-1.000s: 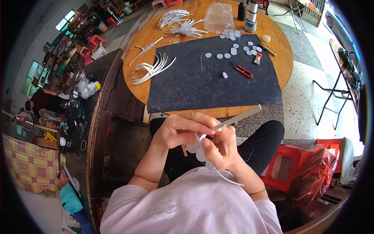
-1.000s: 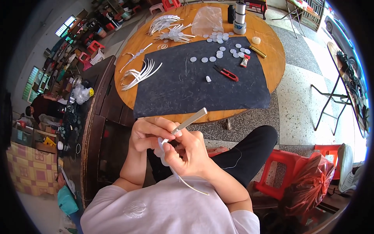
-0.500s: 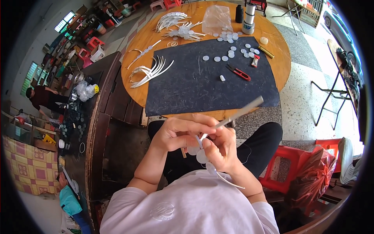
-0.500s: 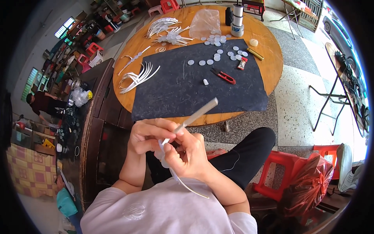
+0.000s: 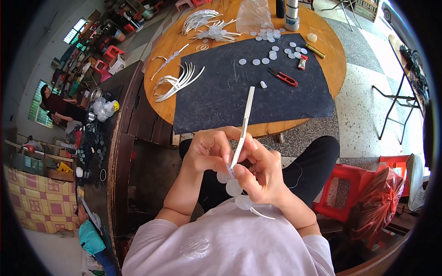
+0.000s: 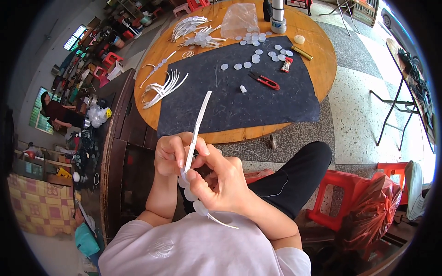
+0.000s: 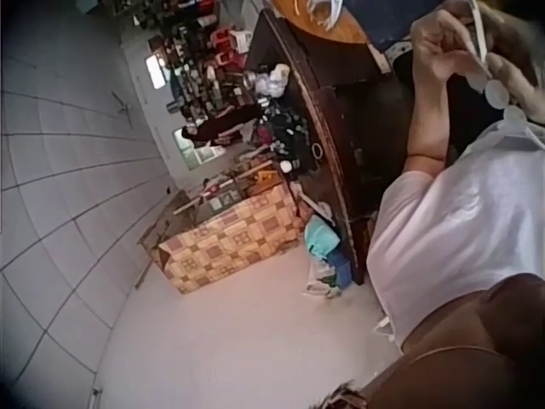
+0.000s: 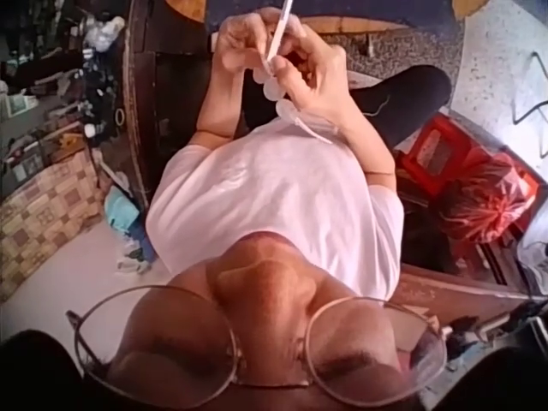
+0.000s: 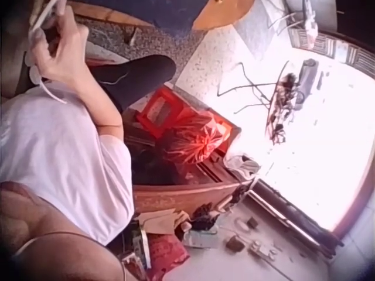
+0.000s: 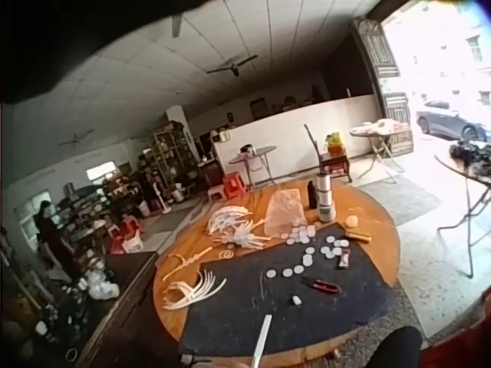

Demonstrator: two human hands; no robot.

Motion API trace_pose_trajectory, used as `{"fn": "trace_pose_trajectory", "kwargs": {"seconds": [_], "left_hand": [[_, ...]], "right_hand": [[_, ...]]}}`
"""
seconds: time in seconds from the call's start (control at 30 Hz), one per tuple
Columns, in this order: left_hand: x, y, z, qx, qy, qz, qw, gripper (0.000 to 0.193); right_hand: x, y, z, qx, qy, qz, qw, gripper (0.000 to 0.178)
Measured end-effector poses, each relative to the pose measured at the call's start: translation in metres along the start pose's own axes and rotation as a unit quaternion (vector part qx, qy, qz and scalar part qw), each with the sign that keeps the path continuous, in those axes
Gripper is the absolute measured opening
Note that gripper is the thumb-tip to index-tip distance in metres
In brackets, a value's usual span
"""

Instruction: Assembling small white plastic components onto a thin flexible rod.

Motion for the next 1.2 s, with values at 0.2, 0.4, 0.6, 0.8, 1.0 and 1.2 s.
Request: {"fn": "trace_pose_trajectory", "kwargs": {"seconds": [0.2,0.4,0.6,0.8,1.0,1.2], "left_hand": [[0.008,-0.008,0.000,0.024,-0.020,0.041,0.999,0.009],[0.012,-0.008,-0.001,0.019,-0.028,0.060,0.998,0.009],[0.011,-0.007,-0.006,0.021,-0.008,0.029,0.999,0.009],[0.011,-0.009,-0.005,0.017,-0.004,0.017,1.000,0.009],[0.011,-0.010,-0.005,0.005,-0.014,0.018,1.000,0.012],[0.013,-0.012,-0.005,-0.009,-0.001,-0.007,1.000,0.013]], "right_hand": [[-0.003,-0.003,0.001,0.023,-0.018,0.019,0.999,0.048],[-0.002,-0.002,0.000,0.007,-0.012,0.024,1.000,0.039],[-0.006,-0.001,0.002,-0.003,0.004,0.031,1.000,0.021],[-0.008,0.002,0.001,-0.026,0.018,0.039,0.999,0.013],[-0.013,0.003,0.001,-0.041,0.016,0.037,0.998,0.011],[-0.014,0.002,0.000,-0.051,0.029,0.041,0.997,0.010]]}}
Point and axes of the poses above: each hand's wrist, its own z-axis away from the middle knuckle, its own y-axis out of the palm, x = y × z, the point moved 2 cm from there along -z, towards the middle knuckle, and after that the axes turned 13 degrees about -y, right-handed, at the moved point
